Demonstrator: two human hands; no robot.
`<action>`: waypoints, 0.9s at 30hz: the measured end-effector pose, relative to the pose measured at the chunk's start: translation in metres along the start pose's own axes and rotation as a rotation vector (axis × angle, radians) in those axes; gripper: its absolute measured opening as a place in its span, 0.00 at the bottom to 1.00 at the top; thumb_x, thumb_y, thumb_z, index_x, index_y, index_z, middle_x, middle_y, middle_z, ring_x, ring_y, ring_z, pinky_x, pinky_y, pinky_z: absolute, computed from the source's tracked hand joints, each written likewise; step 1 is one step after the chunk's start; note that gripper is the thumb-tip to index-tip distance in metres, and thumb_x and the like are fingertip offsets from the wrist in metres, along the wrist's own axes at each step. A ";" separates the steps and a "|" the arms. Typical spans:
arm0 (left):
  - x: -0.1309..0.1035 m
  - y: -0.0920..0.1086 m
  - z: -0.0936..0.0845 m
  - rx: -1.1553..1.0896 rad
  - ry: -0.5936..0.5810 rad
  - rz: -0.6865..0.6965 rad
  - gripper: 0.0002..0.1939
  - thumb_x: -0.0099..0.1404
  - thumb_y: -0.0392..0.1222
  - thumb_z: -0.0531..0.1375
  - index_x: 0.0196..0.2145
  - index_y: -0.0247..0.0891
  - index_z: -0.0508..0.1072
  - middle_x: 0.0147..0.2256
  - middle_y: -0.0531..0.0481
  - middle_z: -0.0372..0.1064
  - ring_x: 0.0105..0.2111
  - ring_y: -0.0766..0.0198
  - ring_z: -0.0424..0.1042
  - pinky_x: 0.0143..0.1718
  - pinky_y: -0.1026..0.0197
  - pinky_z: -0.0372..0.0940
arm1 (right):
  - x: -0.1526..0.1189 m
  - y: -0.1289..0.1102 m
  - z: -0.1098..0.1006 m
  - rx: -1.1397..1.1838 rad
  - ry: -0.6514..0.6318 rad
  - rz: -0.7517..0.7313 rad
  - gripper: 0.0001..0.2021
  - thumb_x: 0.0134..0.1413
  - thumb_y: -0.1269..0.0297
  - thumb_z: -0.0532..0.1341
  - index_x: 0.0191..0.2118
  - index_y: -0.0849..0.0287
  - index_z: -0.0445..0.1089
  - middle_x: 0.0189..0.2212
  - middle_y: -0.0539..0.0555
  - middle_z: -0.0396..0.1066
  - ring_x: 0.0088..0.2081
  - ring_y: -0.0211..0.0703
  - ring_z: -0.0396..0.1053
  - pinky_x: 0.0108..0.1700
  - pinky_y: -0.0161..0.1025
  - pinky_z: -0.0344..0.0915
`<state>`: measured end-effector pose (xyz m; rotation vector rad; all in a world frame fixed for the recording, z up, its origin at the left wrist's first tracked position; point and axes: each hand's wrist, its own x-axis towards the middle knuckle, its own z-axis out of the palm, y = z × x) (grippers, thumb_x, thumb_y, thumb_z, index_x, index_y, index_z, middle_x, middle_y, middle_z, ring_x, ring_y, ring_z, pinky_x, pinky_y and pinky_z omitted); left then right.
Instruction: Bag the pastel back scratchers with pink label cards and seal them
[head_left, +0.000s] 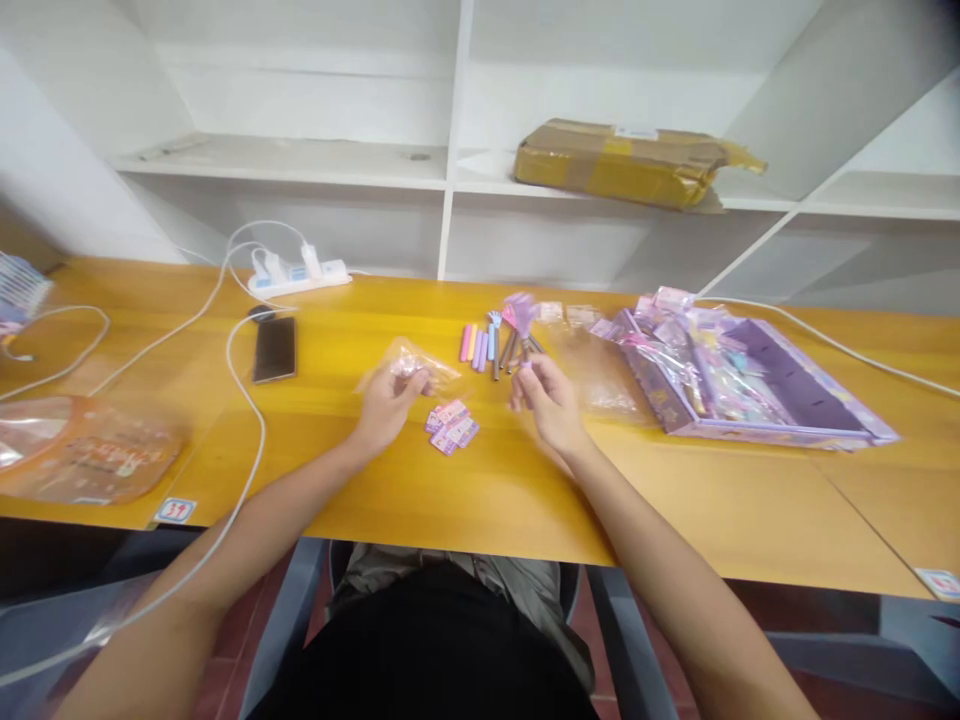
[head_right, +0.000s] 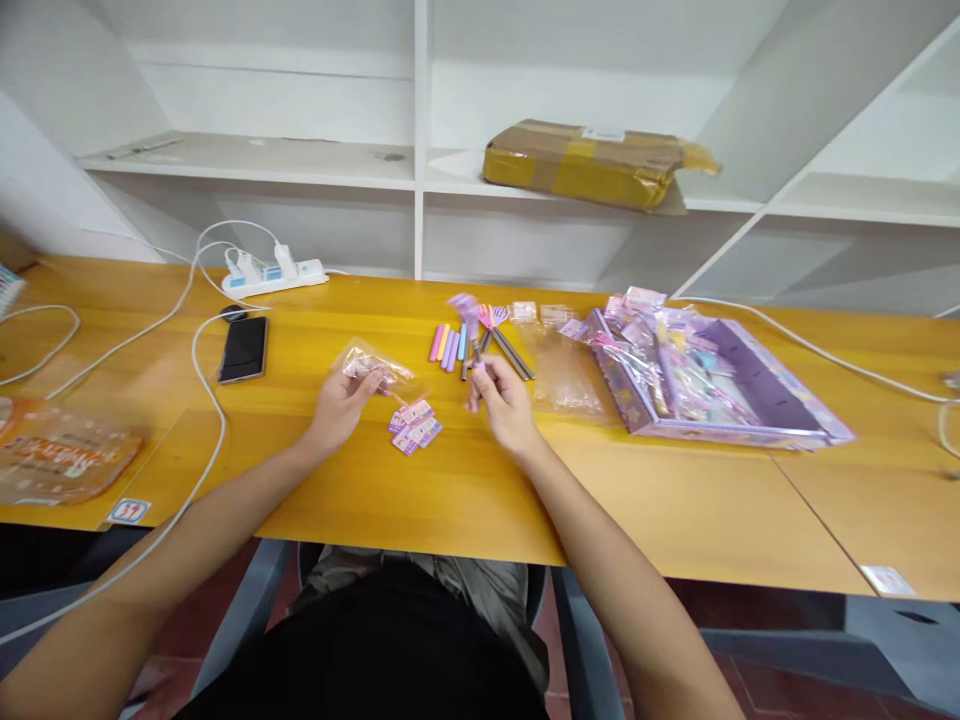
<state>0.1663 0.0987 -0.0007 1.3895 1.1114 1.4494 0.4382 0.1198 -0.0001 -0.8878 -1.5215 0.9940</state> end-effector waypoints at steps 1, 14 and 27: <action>0.004 -0.001 -0.002 -0.052 0.041 -0.010 0.25 0.65 0.64 0.70 0.37 0.36 0.79 0.34 0.47 0.80 0.35 0.59 0.79 0.43 0.55 0.75 | -0.002 0.001 -0.001 -0.110 -0.025 -0.054 0.18 0.71 0.42 0.62 0.49 0.52 0.73 0.30 0.48 0.73 0.28 0.41 0.71 0.38 0.41 0.74; 0.016 0.012 -0.007 -0.405 0.208 -0.069 0.24 0.58 0.59 0.77 0.34 0.36 0.77 0.34 0.49 0.79 0.35 0.64 0.79 0.41 0.60 0.76 | -0.001 0.008 -0.002 -0.635 -0.200 -0.308 0.14 0.76 0.54 0.59 0.51 0.55 0.78 0.39 0.57 0.77 0.39 0.50 0.75 0.45 0.45 0.71; 0.009 0.013 -0.002 -0.460 0.048 -0.220 0.26 0.55 0.59 0.79 0.32 0.36 0.74 0.31 0.48 0.80 0.35 0.60 0.82 0.42 0.58 0.76 | 0.001 0.008 -0.008 -0.595 -0.135 -0.420 0.12 0.75 0.58 0.61 0.53 0.53 0.81 0.41 0.57 0.77 0.42 0.49 0.76 0.46 0.45 0.73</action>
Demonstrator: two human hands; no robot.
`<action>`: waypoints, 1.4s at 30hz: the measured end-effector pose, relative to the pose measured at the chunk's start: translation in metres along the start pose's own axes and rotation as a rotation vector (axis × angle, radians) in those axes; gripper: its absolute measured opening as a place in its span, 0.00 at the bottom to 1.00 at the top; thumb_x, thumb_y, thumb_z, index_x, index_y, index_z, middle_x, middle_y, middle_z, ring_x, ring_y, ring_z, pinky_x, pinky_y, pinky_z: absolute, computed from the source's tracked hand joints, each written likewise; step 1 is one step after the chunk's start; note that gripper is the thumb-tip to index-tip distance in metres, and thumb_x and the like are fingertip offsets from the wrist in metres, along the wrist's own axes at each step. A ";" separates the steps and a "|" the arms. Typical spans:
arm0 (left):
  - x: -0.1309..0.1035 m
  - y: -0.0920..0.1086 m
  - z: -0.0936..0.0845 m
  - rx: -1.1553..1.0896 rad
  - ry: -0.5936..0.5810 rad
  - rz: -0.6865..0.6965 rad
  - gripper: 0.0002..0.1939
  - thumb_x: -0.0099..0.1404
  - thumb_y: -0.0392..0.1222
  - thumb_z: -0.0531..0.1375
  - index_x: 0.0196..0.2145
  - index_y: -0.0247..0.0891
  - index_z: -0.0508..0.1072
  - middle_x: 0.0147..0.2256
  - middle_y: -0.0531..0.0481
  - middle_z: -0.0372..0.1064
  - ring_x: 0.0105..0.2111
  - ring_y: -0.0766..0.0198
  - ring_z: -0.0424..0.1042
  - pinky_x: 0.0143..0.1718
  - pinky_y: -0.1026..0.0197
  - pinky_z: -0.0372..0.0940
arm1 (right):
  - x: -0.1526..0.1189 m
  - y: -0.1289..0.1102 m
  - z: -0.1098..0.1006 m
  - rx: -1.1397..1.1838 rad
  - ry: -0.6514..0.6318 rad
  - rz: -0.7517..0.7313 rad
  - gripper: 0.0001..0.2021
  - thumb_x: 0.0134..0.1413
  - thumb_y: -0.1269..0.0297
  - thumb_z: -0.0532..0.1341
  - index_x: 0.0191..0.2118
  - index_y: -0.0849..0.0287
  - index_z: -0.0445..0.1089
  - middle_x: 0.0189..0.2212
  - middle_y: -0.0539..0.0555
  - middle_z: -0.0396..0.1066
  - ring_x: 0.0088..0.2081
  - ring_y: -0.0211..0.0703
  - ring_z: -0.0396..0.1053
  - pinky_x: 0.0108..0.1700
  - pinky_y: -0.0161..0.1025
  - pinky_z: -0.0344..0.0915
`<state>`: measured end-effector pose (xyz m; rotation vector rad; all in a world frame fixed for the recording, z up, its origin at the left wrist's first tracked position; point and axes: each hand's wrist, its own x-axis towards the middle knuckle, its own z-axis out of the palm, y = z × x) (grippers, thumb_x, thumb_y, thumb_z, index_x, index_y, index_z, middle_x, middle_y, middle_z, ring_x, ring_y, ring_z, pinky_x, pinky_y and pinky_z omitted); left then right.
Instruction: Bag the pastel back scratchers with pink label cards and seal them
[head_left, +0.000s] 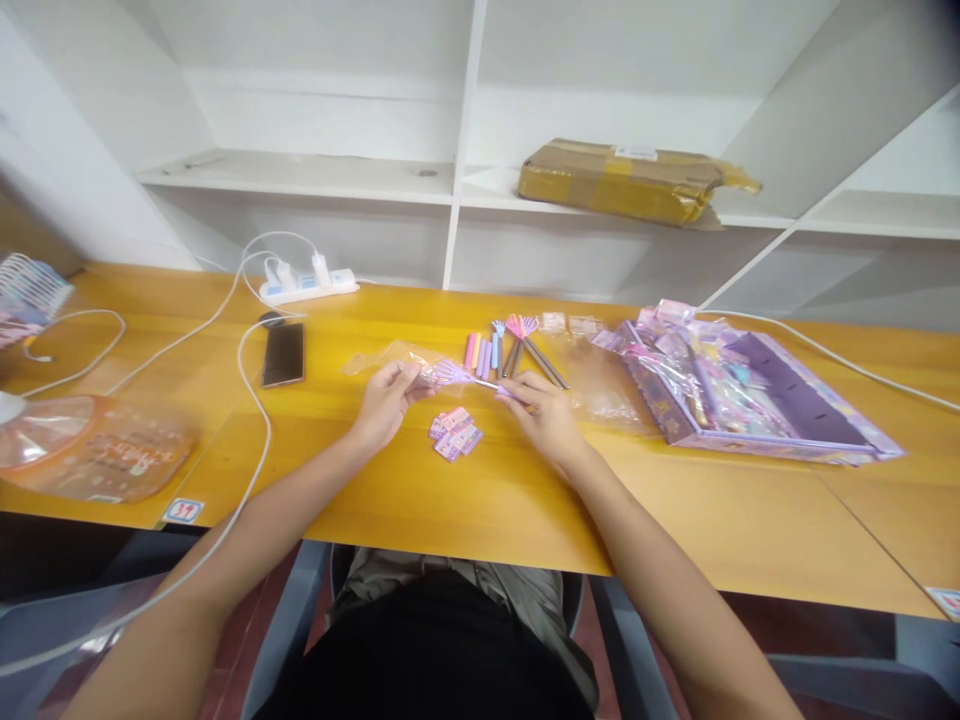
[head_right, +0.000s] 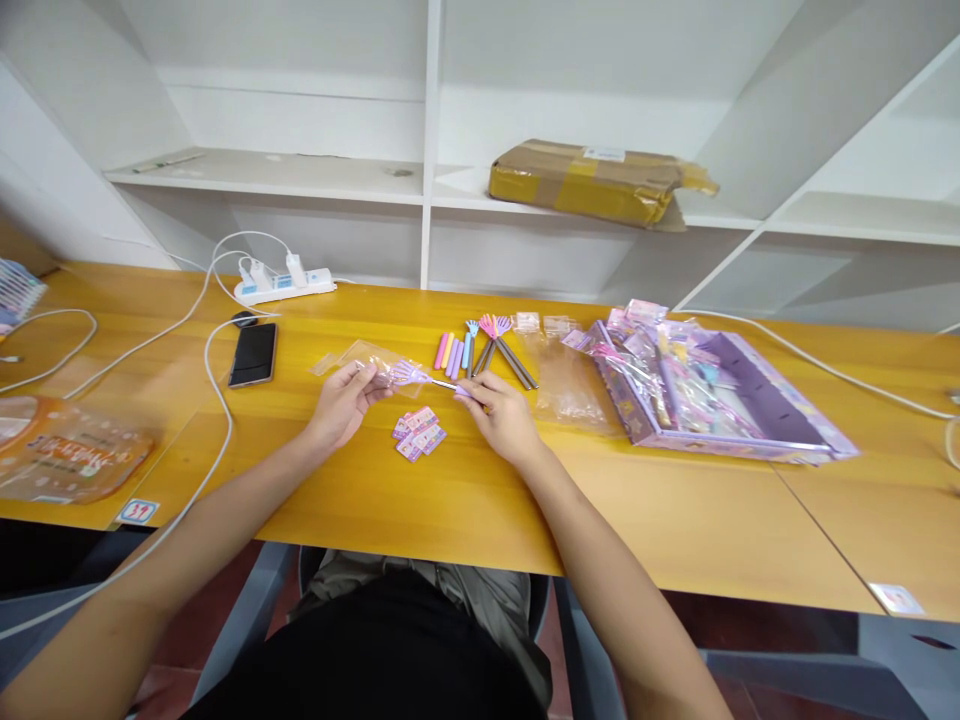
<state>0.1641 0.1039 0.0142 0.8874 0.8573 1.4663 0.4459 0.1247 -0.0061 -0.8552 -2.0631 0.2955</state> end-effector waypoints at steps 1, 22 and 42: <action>0.000 0.001 0.000 -0.008 0.003 0.000 0.26 0.55 0.58 0.79 0.32 0.36 0.74 0.32 0.48 0.80 0.35 0.61 0.82 0.42 0.59 0.76 | 0.000 0.000 -0.001 -0.009 0.014 -0.003 0.12 0.75 0.58 0.61 0.53 0.53 0.81 0.41 0.57 0.77 0.41 0.48 0.76 0.46 0.45 0.73; -0.011 -0.014 0.004 0.061 -0.116 -0.138 0.24 0.55 0.54 0.80 0.37 0.32 0.82 0.36 0.43 0.83 0.35 0.58 0.83 0.42 0.56 0.79 | -0.008 -0.019 0.025 -0.107 -0.085 0.011 0.16 0.77 0.56 0.58 0.58 0.51 0.79 0.45 0.59 0.79 0.43 0.48 0.78 0.45 0.43 0.74; 0.012 0.009 -0.006 -0.029 0.158 0.075 0.22 0.57 0.56 0.78 0.35 0.36 0.79 0.33 0.51 0.79 0.31 0.68 0.77 0.31 0.67 0.71 | 0.003 -0.019 -0.002 0.029 -0.245 0.171 0.20 0.77 0.49 0.56 0.42 0.56 0.79 0.29 0.52 0.76 0.29 0.43 0.69 0.34 0.39 0.63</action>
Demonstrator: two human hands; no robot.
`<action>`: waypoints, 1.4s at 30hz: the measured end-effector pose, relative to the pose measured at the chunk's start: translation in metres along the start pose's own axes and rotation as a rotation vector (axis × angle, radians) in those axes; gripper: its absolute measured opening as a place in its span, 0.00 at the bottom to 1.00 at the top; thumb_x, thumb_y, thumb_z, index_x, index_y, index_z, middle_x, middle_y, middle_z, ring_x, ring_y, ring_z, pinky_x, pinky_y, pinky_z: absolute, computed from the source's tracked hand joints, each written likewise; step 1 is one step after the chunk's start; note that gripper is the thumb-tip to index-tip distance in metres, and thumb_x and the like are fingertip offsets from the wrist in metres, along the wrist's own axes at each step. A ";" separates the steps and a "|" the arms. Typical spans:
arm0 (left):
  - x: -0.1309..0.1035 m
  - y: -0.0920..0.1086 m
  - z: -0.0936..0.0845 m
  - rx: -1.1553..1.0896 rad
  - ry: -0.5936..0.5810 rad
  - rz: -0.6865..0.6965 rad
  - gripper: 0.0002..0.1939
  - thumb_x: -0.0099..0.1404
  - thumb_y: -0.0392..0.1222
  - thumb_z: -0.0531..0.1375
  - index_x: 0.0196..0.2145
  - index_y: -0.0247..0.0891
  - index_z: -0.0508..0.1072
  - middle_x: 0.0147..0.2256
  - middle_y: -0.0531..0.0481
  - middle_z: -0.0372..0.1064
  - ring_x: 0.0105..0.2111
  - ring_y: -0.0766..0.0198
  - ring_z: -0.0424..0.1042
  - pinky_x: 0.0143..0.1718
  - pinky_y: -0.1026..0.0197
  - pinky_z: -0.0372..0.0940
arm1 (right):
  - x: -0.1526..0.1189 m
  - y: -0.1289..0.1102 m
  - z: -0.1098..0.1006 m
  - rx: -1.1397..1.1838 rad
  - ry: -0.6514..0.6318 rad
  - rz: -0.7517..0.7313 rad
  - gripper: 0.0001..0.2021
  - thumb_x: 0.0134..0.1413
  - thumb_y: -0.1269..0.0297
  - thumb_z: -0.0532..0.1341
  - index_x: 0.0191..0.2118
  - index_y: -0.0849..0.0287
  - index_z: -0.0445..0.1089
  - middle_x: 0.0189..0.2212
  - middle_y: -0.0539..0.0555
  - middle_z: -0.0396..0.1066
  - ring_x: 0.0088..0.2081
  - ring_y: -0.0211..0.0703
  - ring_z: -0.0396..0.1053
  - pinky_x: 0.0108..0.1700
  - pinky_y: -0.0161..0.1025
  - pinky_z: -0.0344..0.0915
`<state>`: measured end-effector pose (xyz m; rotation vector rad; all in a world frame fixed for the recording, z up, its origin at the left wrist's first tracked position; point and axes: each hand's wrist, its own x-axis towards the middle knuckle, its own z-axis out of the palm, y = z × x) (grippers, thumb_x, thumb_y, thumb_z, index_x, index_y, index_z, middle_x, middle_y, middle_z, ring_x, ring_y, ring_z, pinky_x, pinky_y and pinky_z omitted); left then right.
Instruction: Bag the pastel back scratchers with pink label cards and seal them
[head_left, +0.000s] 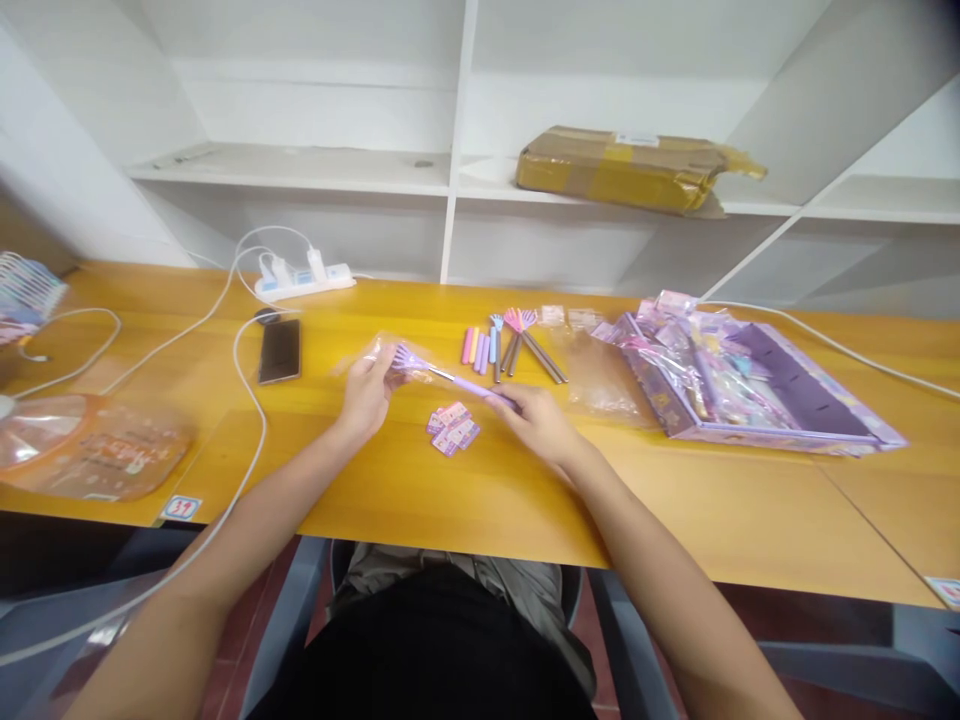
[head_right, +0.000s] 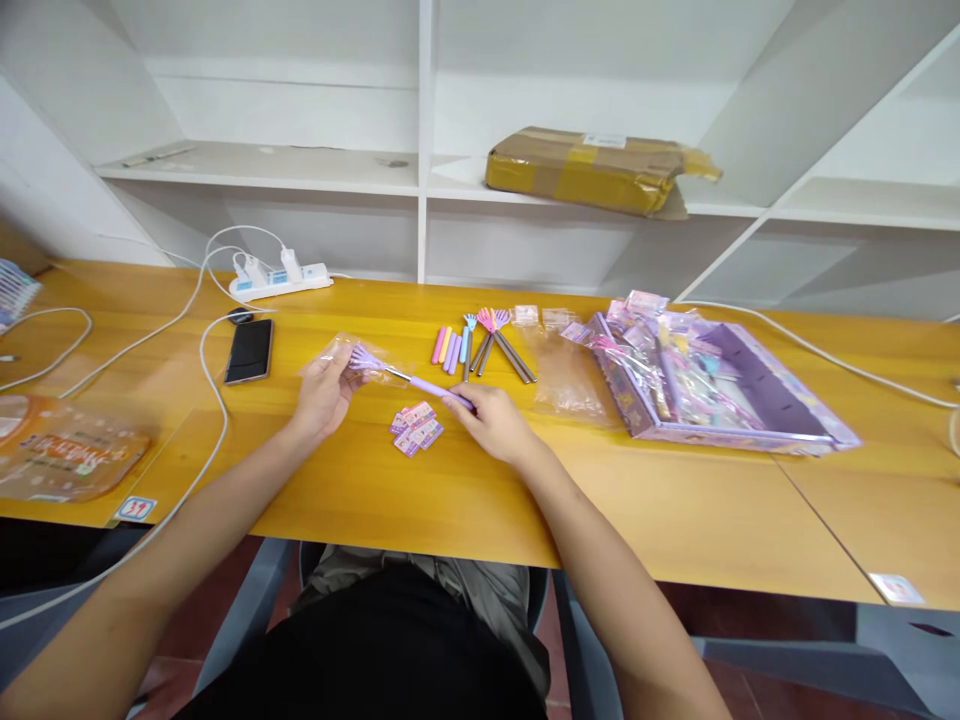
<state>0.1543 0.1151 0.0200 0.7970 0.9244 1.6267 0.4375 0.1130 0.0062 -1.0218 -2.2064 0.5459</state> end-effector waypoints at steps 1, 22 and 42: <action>0.001 0.001 -0.001 0.004 0.000 -0.017 0.22 0.57 0.55 0.78 0.35 0.36 0.79 0.33 0.51 0.79 0.31 0.68 0.77 0.31 0.67 0.71 | 0.000 0.002 -0.001 0.007 0.006 0.007 0.21 0.77 0.48 0.56 0.40 0.56 0.79 0.29 0.52 0.75 0.29 0.43 0.68 0.34 0.39 0.62; -0.015 -0.011 0.000 0.060 -0.098 -0.025 0.23 0.58 0.59 0.77 0.28 0.36 0.78 0.28 0.51 0.76 0.29 0.67 0.74 0.35 0.63 0.71 | -0.003 0.000 0.013 0.414 -0.016 0.129 0.20 0.73 0.43 0.58 0.48 0.54 0.76 0.30 0.48 0.72 0.26 0.39 0.64 0.29 0.36 0.63; -0.020 -0.011 0.002 0.063 -0.157 -0.134 0.25 0.56 0.59 0.78 0.34 0.36 0.78 0.27 0.52 0.76 0.25 0.68 0.74 0.28 0.65 0.69 | -0.001 -0.007 0.005 0.481 -0.216 0.014 0.25 0.72 0.41 0.60 0.34 0.57 0.78 0.30 0.51 0.70 0.28 0.40 0.67 0.31 0.38 0.66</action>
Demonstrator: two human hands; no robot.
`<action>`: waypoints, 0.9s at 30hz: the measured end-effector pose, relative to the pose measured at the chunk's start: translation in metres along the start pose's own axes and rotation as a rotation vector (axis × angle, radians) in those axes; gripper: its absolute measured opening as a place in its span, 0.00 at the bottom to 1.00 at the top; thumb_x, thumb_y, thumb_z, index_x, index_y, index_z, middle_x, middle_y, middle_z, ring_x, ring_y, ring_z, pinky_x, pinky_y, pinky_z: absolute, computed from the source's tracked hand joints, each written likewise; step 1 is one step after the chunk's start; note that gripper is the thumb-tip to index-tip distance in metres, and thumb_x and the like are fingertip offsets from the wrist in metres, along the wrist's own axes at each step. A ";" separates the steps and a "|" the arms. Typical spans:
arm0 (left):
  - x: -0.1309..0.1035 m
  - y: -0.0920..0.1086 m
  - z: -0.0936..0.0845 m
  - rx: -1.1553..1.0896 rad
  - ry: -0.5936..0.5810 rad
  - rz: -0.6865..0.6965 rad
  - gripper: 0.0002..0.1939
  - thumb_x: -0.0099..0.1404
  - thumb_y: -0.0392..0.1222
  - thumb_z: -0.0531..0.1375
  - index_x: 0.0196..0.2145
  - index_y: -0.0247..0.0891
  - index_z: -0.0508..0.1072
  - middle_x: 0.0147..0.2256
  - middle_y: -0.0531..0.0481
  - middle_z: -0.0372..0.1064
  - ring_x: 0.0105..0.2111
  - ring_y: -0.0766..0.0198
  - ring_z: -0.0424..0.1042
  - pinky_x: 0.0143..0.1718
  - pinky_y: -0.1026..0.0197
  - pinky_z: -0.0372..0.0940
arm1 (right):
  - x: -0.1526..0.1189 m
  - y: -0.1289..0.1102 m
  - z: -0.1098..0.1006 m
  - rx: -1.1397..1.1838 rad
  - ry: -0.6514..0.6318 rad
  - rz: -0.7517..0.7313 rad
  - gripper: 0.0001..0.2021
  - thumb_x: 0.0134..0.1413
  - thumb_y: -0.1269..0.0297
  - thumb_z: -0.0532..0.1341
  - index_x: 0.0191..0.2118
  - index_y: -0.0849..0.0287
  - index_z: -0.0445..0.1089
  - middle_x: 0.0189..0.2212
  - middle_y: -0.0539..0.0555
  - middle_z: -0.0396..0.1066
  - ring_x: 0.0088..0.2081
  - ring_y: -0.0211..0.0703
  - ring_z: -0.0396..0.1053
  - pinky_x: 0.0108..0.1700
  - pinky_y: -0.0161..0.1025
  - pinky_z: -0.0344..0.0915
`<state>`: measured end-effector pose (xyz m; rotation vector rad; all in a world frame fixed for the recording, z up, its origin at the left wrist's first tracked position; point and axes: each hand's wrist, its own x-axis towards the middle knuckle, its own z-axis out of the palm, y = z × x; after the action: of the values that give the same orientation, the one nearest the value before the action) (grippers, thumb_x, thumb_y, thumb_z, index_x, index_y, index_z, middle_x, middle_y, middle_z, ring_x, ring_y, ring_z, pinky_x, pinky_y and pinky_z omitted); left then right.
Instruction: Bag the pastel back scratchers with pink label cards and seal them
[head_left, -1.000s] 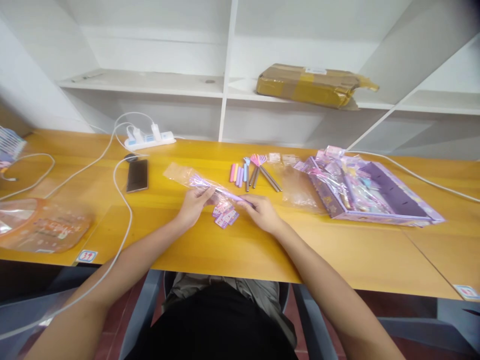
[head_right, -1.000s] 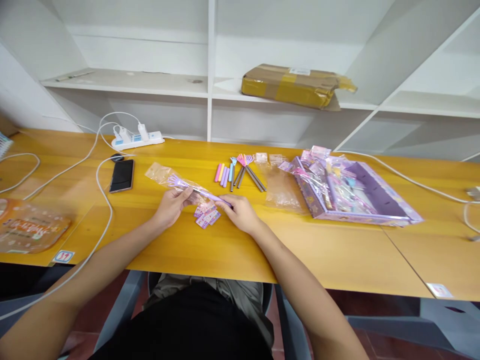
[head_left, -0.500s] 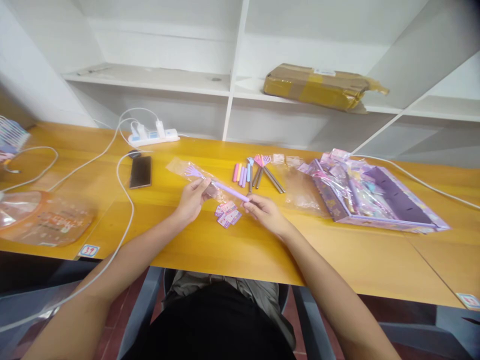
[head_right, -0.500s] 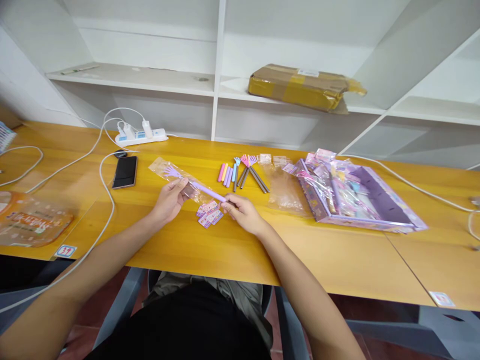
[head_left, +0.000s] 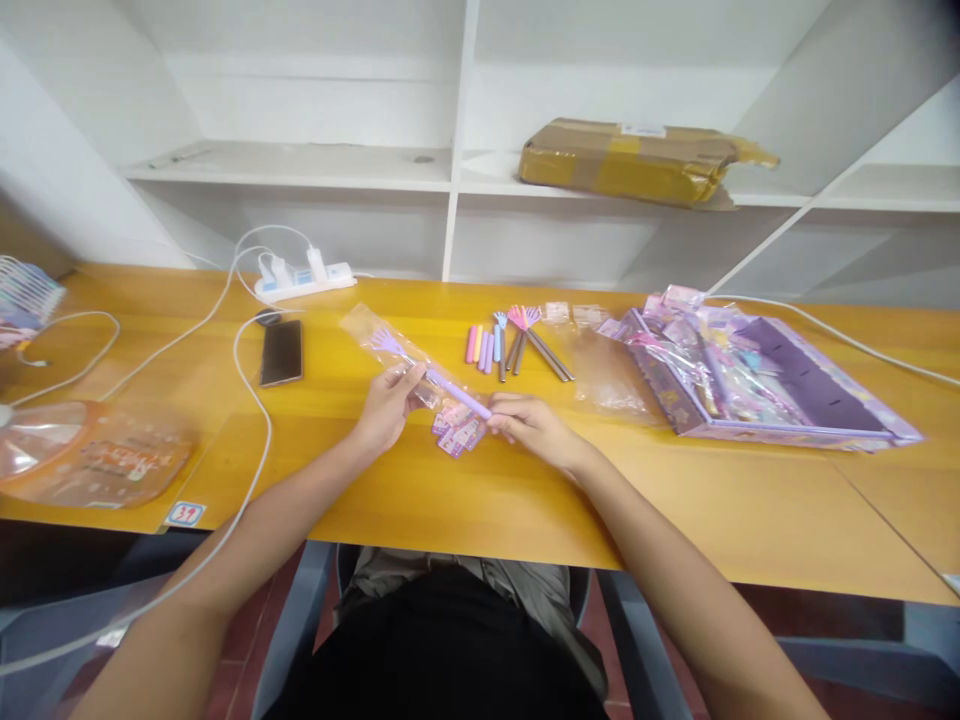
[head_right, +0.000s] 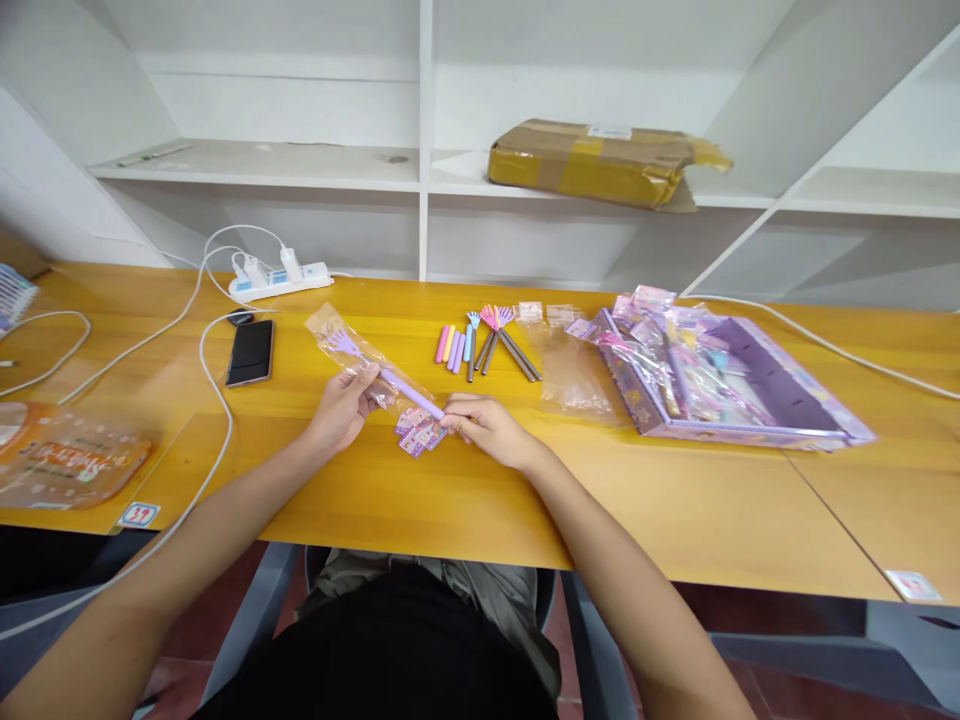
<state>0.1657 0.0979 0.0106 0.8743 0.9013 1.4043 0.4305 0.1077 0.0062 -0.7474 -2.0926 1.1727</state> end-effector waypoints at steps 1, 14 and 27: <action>-0.001 -0.001 0.000 0.008 -0.004 -0.005 0.25 0.56 0.60 0.78 0.33 0.36 0.78 0.26 0.52 0.76 0.25 0.67 0.74 0.28 0.65 0.68 | 0.001 0.001 0.000 -0.021 -0.002 -0.017 0.25 0.71 0.40 0.61 0.34 0.57 0.78 0.30 0.52 0.71 0.30 0.41 0.69 0.34 0.38 0.67; -0.016 -0.012 0.008 0.207 -0.200 -0.088 0.28 0.57 0.62 0.76 0.38 0.32 0.81 0.31 0.47 0.79 0.28 0.63 0.76 0.29 0.62 0.72 | 0.004 0.010 0.007 -0.131 0.020 -0.028 0.25 0.70 0.39 0.62 0.41 0.59 0.78 0.34 0.54 0.74 0.34 0.42 0.69 0.39 0.38 0.63; -0.012 -0.018 0.005 0.234 -0.156 -0.059 0.28 0.60 0.63 0.74 0.37 0.31 0.81 0.29 0.47 0.77 0.25 0.65 0.72 0.27 0.64 0.66 | -0.002 0.012 0.010 0.134 0.057 -0.023 0.39 0.48 0.49 0.81 0.61 0.52 0.67 0.37 0.46 0.68 0.29 0.36 0.64 0.32 0.35 0.64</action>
<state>0.1780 0.0864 -0.0036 1.1090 0.9759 1.1776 0.4262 0.1060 -0.0090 -0.6843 -1.9498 1.2514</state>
